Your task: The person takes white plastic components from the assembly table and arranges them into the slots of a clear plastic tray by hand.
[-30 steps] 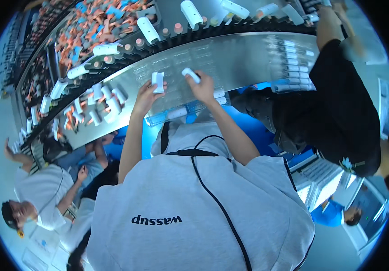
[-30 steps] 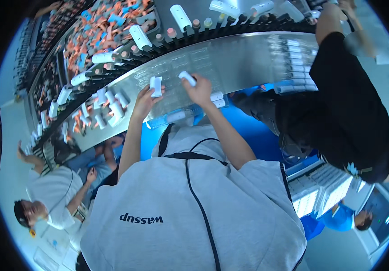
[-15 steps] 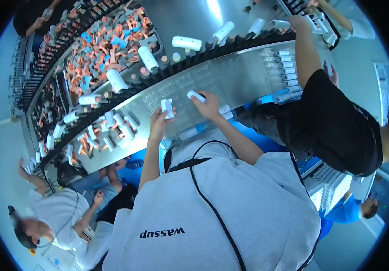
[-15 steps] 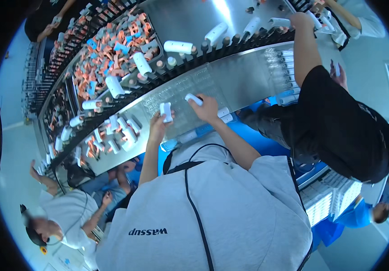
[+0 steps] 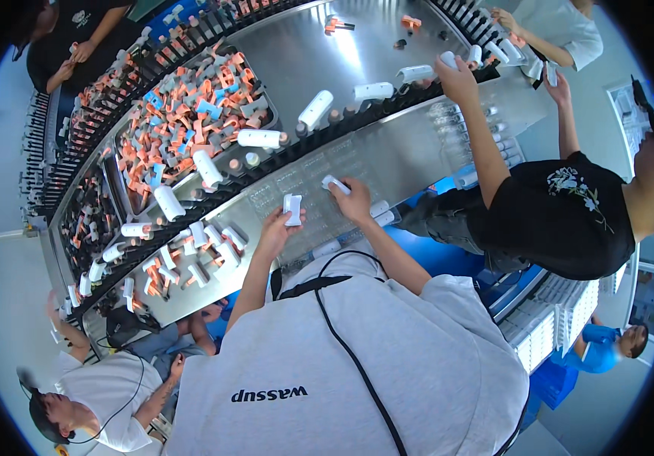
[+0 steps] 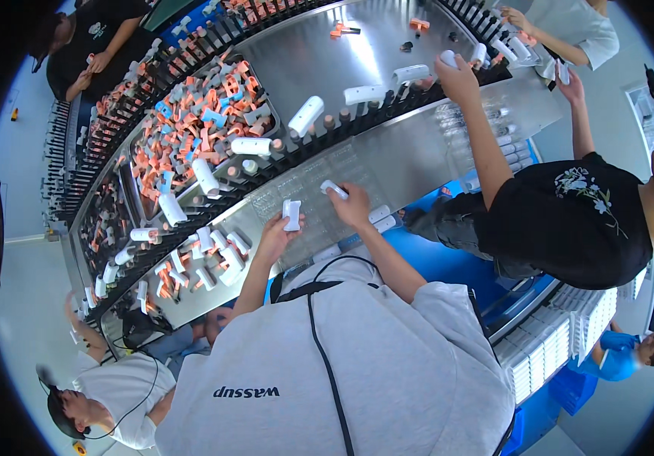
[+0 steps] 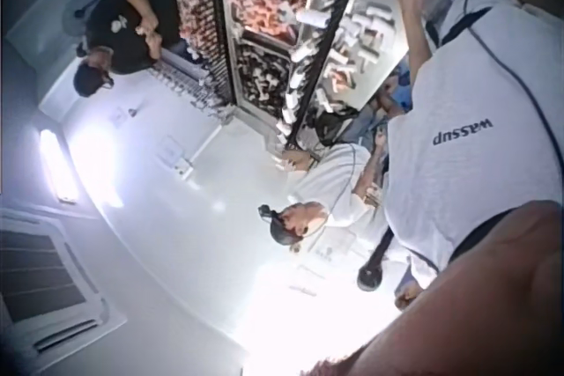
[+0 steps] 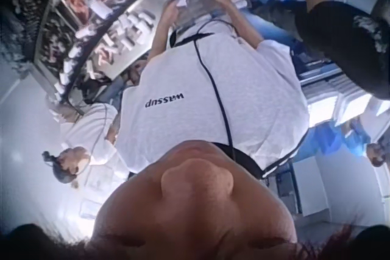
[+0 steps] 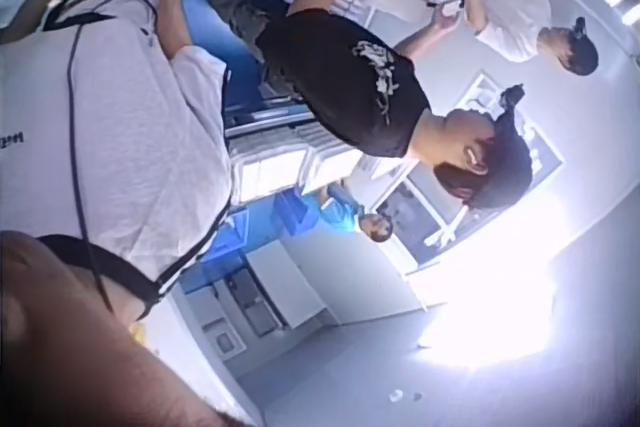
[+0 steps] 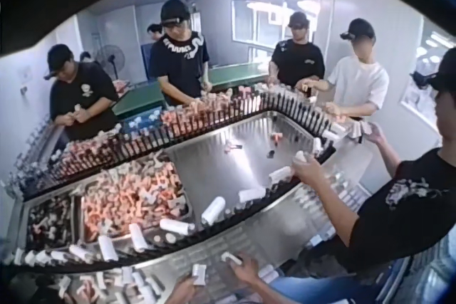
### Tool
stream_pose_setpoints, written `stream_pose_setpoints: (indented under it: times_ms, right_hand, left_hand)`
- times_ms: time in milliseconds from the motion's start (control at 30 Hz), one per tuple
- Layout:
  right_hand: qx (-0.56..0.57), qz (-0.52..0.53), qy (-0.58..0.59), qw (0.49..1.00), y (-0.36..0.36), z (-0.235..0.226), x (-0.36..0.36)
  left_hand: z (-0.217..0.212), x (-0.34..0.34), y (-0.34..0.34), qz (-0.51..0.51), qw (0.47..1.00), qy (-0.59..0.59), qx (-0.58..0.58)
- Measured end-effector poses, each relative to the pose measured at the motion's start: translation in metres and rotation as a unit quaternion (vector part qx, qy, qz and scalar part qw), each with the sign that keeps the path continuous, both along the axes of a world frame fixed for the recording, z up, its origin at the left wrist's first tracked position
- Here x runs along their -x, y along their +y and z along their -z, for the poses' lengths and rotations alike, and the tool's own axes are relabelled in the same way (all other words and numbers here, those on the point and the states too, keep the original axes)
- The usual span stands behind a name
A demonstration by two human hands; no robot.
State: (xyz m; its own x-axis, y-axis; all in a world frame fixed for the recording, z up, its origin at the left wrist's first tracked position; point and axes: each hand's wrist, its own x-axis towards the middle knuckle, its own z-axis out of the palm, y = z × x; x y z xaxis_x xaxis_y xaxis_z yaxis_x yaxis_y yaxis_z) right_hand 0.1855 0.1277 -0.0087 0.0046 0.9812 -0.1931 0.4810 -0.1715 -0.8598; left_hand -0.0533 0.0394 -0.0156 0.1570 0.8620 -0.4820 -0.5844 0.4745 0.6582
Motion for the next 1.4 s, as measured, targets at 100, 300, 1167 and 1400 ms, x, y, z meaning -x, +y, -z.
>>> stream_pose_setpoints:
  times_ms: [100, 300, 1167, 1400]
  right_hand:
    - [0.002, -0.004, -0.022, 1.000, 0.009, 0.001, -0.003]
    - [0.015, -0.017, -0.024, 0.999, 0.006, 0.004, 0.002]
    - [-0.047, -0.052, 0.001, 0.998, 0.006, -0.019, -0.017]
    - [-0.049, -0.061, -0.018, 0.997, 0.007, -0.024, -0.017]
  left_hand:
    - [-0.002, -0.004, 0.005, -0.006, 1.000, -0.008, -0.008]
    - [-0.007, -0.005, -0.001, -0.033, 0.999, 0.004, -0.009]
    - [-0.014, -0.019, -0.002, -0.038, 0.999, 0.019, -0.024]
    - [-0.013, -0.022, 0.001, -0.042, 0.999, 0.016, -0.024]
